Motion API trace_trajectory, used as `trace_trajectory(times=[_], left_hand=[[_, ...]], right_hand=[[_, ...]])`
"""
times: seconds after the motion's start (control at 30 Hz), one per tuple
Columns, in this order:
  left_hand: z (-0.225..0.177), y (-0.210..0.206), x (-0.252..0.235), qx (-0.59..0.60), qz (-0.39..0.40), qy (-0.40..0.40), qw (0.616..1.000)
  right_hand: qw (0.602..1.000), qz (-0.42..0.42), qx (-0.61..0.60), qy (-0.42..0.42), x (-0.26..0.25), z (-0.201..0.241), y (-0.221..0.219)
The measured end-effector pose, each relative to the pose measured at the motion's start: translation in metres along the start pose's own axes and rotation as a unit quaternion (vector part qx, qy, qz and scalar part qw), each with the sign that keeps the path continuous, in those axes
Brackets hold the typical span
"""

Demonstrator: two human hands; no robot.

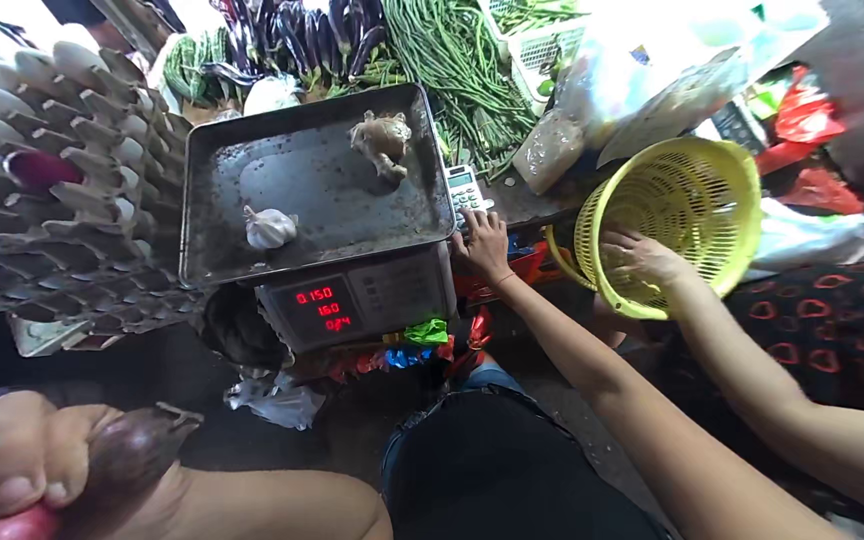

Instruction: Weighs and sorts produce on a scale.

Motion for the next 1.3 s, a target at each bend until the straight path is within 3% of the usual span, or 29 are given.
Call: trace_trajectory(times=[0.13, 0.27, 0.4, 0.5, 0.6, 0.7, 0.87, 0.97, 1.07, 1.13, 1.17, 1.23, 1.3], left_hand=[[-0.002, 0.005, 0.002, 0.000, 0.010, 0.013, 1.000], [0.002, 0.002, -0.003, -0.050, -0.004, -0.027, 0.998], [0.018, 0.013, -0.009, -0.034, 0.043, -0.003, 0.998], [0.031, -0.015, -0.019, -0.019, 0.036, 0.003, 0.999], [0.049, -0.041, -0.030, -0.033, 0.016, -0.006, 0.999], [0.075, -0.064, -0.042, -0.094, 0.023, -0.006, 0.995], [0.127, -0.084, -0.061, -0.247, 0.049, 0.011, 0.968], [0.148, -0.098, -0.085, -0.410, 0.112, -0.103, 0.899], [0.173, -0.118, -0.098, -0.643, 0.204, -0.126, 0.727], [0.197, -0.129, -0.097, -0.719, 0.269, -0.117, 0.630], [0.208, -0.132, -0.094, -0.739, 0.300, -0.114, 0.593], [0.218, -0.137, -0.086, -0.751, 0.330, -0.118, 0.560], [0.222, -0.139, -0.083, -0.760, 0.331, -0.127, 0.545]], right_hand=[[1.000, -0.003, 0.013, -0.007, 0.001, -0.007, -0.002], [0.999, 0.036, 0.029, 0.013, -0.012, -0.005, -0.012], [0.997, 0.072, 0.019, 0.012, -0.025, 0.002, -0.019], [0.994, 0.112, 0.020, 0.001, -0.027, 0.004, -0.024], [0.999, 0.050, 0.002, -0.006, -0.022, 0.003, -0.011], [0.996, 0.058, -0.007, -0.061, -0.010, -0.008, -0.003], [0.964, -0.062, -0.244, -0.083, 0.032, 0.043, 0.072], [0.942, -0.125, -0.309, -0.047, 0.043, 0.077, 0.113], [0.935, -0.158, -0.316, -0.026, 0.051, 0.087, 0.128], [0.946, -0.135, -0.294, -0.034, 0.060, 0.082, 0.121], [0.959, -0.100, -0.261, -0.052, 0.067, 0.078, 0.114], [0.980, 0.045, -0.144, -0.132, 0.089, 0.070, 0.097], [0.929, 0.264, -0.022, -0.259, 0.123, 0.065, 0.080]])
Point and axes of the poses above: each hand's wrist, its own x-axis away from the middle knuckle, its own y-axis out of the back of the hand, z = x × y, the point moved 7 cm from there along -x, towards the middle knuckle, and after that the axes turned 15 degrees about -x, right-handed, at the moved point
